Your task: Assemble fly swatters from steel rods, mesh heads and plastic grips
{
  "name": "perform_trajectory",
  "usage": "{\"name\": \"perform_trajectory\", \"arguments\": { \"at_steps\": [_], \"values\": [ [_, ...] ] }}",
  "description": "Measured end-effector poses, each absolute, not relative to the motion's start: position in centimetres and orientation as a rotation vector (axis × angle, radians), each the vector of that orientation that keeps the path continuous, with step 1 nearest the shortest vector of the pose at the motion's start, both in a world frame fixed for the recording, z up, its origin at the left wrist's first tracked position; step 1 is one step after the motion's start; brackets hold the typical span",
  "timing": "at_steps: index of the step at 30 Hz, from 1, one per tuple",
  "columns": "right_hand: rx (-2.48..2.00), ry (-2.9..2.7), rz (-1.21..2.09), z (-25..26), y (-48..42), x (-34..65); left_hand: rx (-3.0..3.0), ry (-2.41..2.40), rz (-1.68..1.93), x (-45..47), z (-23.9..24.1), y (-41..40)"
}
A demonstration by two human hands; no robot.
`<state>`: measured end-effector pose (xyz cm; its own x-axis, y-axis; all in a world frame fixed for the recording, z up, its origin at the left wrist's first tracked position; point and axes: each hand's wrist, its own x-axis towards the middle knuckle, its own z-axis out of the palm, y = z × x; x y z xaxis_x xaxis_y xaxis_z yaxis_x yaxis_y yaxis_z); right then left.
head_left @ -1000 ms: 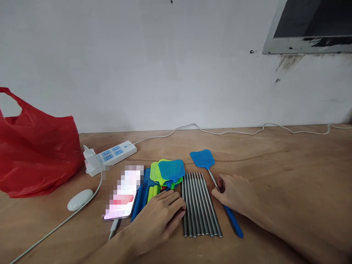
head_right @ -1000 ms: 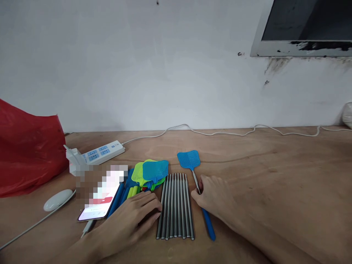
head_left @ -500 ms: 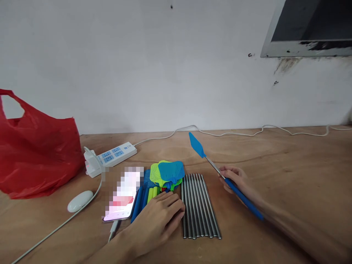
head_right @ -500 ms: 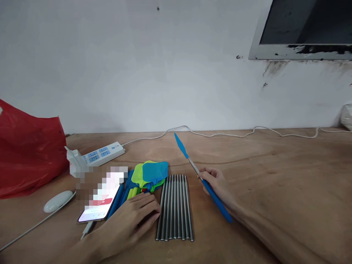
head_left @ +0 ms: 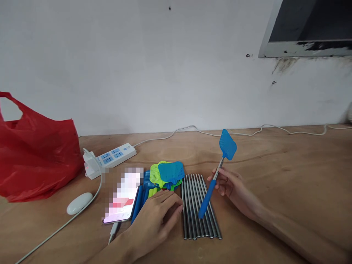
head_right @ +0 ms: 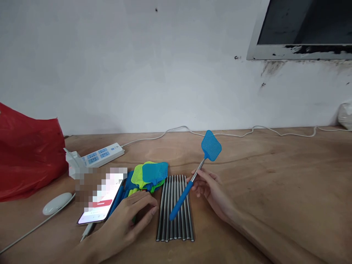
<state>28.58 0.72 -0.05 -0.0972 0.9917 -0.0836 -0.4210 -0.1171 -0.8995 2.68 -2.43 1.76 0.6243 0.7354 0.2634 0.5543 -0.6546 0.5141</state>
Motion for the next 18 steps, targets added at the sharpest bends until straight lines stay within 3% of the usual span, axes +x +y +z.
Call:
{"name": "perform_trajectory", "arguments": {
  "at_steps": [12, 18],
  "values": [
    [-0.796, -0.961, 1.569, -0.4, -0.5, 27.4, 2.177, 0.989, 0.461, 2.8, 2.6, -2.6],
    [-0.845, -0.766, 1.308, -0.2, -0.1, 27.3, 2.221, 1.096, 0.455, 2.8, 2.6, -2.5]
  ]
}}
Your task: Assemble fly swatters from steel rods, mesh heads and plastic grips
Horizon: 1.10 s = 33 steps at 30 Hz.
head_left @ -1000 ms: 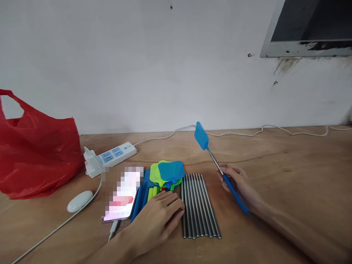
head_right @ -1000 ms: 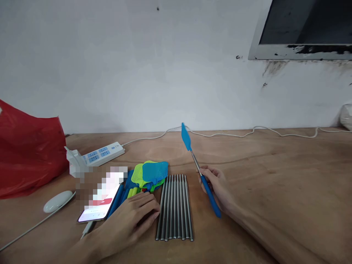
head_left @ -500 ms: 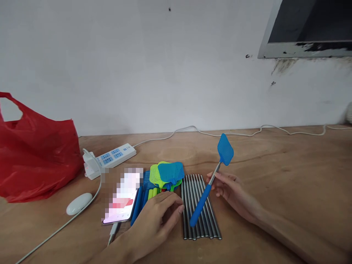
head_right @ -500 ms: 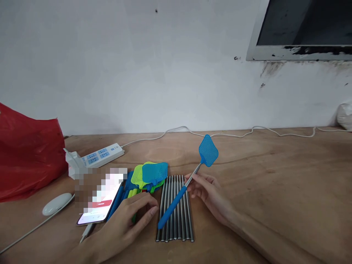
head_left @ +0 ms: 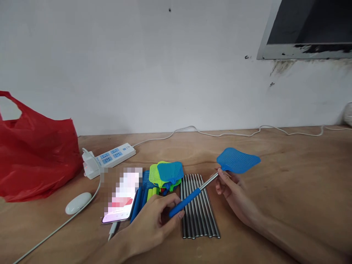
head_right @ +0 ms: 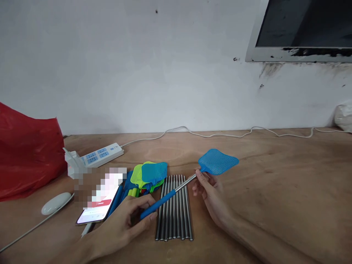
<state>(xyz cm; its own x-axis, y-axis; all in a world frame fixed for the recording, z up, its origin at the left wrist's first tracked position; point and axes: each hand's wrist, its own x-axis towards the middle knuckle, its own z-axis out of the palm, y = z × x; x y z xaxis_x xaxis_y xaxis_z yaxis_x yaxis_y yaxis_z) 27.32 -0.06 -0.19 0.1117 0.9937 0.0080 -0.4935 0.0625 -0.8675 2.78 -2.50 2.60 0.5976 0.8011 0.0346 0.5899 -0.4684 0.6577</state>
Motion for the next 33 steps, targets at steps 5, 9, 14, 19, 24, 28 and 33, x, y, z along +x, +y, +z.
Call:
{"name": "perform_trajectory", "arguments": {
  "at_steps": [5, 9, 14, 19, 24, 28, 33],
  "values": [
    [-0.865, -0.751, 1.3, -0.2, -0.2, 27.5, 2.189, 1.078, 0.507, 2.9, 2.6, -2.4],
    [-0.872, -0.832, 1.356, -0.3, -0.9, 27.0, 2.177, 1.08, 0.437, 2.9, 3.0, -2.3],
    [-0.958, -0.927, 1.414, -0.4, -1.5, 26.6, 2.216, 1.084, 0.389, 3.1, 3.7, -2.4],
    [-0.974, -0.997, 1.456, -0.4, -2.0, 25.8, 2.298, 1.074, 0.343, 3.6, 4.1, -2.9],
    [-0.956, -0.953, 1.503, 0.8, -2.2, 25.5, 2.389, 1.098, 0.265, 3.9, 4.7, -3.0],
    [-1.002, -0.761, 1.342, 1.3, -0.9, 27.4, 2.467, 1.167, 0.366, 2.5, 4.3, -2.9],
    [-1.049, -0.763, 1.281, 0.7, -0.4, 29.9, 2.397, 1.151, 0.373, 0.2, 2.8, -3.5]
  ]
}}
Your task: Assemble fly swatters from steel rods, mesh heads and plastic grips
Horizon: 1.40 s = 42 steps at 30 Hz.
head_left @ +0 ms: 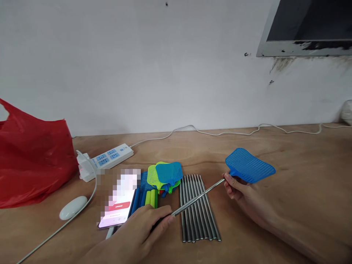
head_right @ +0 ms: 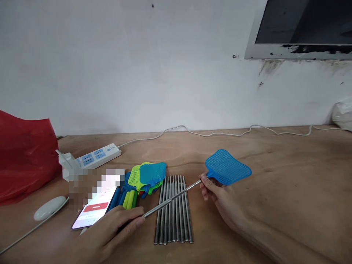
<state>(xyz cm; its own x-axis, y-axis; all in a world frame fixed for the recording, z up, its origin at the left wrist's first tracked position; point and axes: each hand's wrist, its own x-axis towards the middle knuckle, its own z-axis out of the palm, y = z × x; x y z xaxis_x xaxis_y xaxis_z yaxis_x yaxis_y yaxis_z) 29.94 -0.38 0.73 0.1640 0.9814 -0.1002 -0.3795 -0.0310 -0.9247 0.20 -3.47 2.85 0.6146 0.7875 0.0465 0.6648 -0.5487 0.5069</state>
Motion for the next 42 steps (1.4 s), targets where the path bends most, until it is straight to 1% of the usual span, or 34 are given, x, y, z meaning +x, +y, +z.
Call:
{"name": "perform_trajectory", "arguments": {
  "at_steps": [4, 7, 11, 13, 17, 22, 27, 36, 40, 42],
  "values": [
    [-1.034, -0.729, 1.311, 1.1, -0.8, 30.0, 2.428, 1.143, 0.43, 0.1, 2.8, -3.7],
    [-1.062, -0.73, 1.338, 1.6, -1.4, 29.0, 2.489, 1.141, 0.407, 0.8, 3.3, -3.7],
    [-1.037, -0.886, 1.539, 1.4, -2.8, 26.8, 2.511, 1.091, 0.334, 2.5, 4.1, -3.5],
    [-1.001, -0.925, 1.577, 1.2, -3.2, 26.0, 2.487, 1.066, 0.359, 3.2, 4.2, -3.4],
    [-1.016, -0.909, 1.541, 1.3, -3.0, 26.0, 2.414, 1.075, 0.38, 3.0, 3.8, -3.4],
    [-1.009, -0.753, 1.454, 1.3, -2.4, 26.5, 2.39, 1.162, 0.517, 1.9, 2.7, -3.7],
    [-1.01, -0.747, 1.411, 0.9, -2.4, 26.0, 2.367, 1.26, 0.491, 2.5, 2.8, -3.9],
    [-0.977, -0.814, 1.488, 1.6, -3.5, 24.8, 2.211, 1.212, 0.417, 4.1, 3.9, -4.5],
    [-1.002, -0.797, 1.517, 1.0, -3.0, 25.9, 2.003, 1.223, 0.406, 3.9, 3.3, -4.8],
    [-1.021, -0.715, 1.427, 0.9, -2.0, 27.4, 1.767, 1.205, 0.376, 3.3, 2.9, -4.9]
  ]
}}
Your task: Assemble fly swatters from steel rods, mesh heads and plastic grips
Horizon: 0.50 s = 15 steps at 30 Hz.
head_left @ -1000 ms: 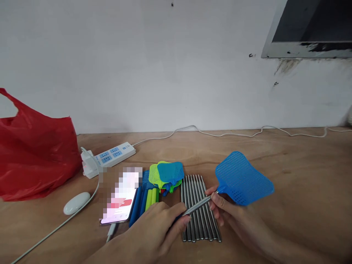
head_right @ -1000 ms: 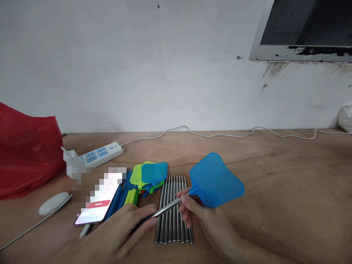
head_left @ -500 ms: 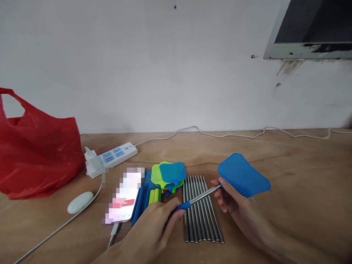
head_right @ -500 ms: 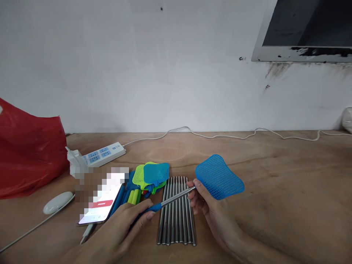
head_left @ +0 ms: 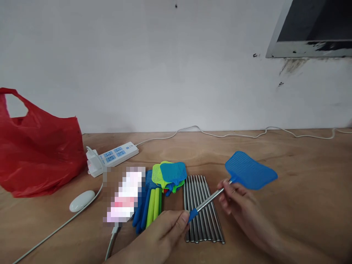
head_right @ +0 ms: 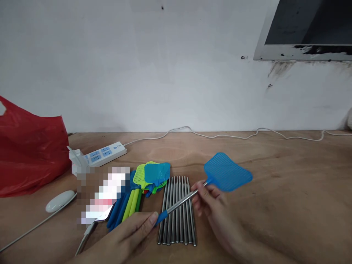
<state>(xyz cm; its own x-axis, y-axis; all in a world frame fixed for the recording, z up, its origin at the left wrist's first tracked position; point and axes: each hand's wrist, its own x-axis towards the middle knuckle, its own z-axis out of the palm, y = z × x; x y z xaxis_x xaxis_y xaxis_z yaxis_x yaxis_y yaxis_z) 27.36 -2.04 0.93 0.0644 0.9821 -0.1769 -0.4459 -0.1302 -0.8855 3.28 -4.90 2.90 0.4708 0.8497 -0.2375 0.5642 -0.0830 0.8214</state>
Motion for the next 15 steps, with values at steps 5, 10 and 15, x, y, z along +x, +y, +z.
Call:
{"name": "perform_trajectory", "arguments": {
  "at_steps": [5, 10, 15],
  "values": [
    [-1.014, -0.584, 1.237, 1.1, 0.2, 30.8, 1.622, 1.289, 0.449, 2.0, 3.1, -5.0],
    [-1.086, -0.764, 1.346, 0.8, -0.4, 30.0, 2.204, 1.634, 0.49, 1.6, 4.0, -3.7],
    [-1.065, -0.835, 1.393, 0.7, -0.5, 29.2, 2.286, 2.078, 0.191, -0.4, 4.0, -1.9]
  ]
}}
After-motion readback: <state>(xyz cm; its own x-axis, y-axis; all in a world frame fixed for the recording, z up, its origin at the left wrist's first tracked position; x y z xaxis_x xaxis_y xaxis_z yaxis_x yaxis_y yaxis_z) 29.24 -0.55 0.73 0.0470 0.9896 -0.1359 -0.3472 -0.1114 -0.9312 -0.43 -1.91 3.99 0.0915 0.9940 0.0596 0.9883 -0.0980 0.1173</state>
